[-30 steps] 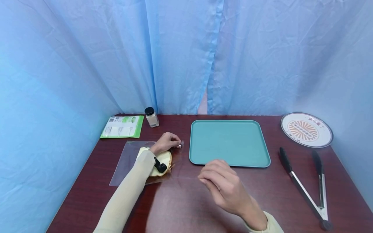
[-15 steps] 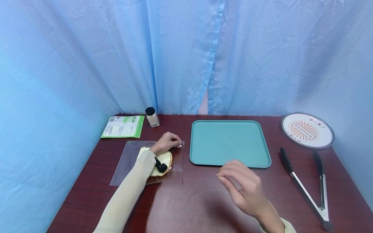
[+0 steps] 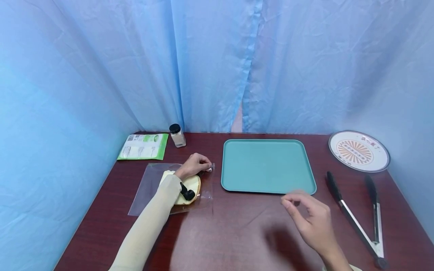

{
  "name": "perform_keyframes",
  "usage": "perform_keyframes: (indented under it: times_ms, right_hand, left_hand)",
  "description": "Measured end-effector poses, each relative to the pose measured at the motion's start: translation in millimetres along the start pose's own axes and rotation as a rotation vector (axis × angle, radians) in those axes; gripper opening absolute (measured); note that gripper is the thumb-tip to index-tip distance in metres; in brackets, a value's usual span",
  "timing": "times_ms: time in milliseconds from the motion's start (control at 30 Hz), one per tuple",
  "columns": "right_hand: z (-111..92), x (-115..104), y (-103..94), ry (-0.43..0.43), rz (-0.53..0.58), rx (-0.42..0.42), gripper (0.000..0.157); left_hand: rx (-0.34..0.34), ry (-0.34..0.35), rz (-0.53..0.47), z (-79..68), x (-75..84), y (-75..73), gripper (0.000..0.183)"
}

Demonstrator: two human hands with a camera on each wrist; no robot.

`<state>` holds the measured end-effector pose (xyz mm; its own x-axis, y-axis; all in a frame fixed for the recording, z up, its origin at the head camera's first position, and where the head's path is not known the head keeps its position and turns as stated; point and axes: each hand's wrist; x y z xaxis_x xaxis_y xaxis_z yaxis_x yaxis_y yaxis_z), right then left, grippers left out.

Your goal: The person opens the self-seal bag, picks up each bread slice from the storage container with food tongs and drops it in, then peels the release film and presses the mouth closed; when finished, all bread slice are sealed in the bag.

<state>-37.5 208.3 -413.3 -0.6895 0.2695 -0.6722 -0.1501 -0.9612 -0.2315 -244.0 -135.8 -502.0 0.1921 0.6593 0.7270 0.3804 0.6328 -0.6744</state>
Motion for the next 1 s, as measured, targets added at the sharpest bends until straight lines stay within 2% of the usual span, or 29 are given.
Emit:
perform_keyframes:
  times_ms: [133, 300, 533, 633, 733, 867, 1000]
  right_hand:
    - [-14, 11, -10.8, 0.235, -0.098, 0.039, 0.017]
    - [-27, 25, -20.8, 0.529, -0.175, 0.084, 0.005]
    - [-38, 48, -29.7, 0.839, -0.198, 0.162, 0.019]
    - [-42, 56, -31.6, 0.908, -0.229, 0.179, 0.021]
    - [-45, 65, -33.2, 0.942, -0.271, 0.176, 0.024]
    - [-50, 76, -35.9, 0.947, -0.364, 0.124, 0.028]
    - [-55, 87, -38.5, 0.92, -0.481, 0.061, 0.022]
  left_hand:
    - [0.001, 0.002, 0.002, -0.5, 0.2, -0.2, 0.015]
    - [-0.001, 0.003, 0.008, -1.0, 0.2, -0.6, 0.015]
    - [-0.002, -0.004, 0.0, -0.3, 0.8, -1.6, 0.016]
    - [-0.003, -0.009, 0.002, 0.2, 0.8, -1.9, 0.016]
    - [-0.004, -0.013, 0.003, 0.2, 0.5, -1.9, 0.016]
    - [-0.006, -0.011, 0.003, -0.1, 0.9, -2.3, 0.016]
    - [-0.006, -0.003, 0.013, -0.4, 1.3, -2.8, 0.016]
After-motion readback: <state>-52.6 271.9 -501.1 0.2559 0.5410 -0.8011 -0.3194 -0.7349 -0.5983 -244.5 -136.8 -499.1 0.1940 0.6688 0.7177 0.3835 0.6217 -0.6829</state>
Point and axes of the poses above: each hand's wrist, its own z-axis towards the middle knuckle, its own y-axis out of the palm, x = y × z, and after that the axes turned 7 degrees about z, right-handed
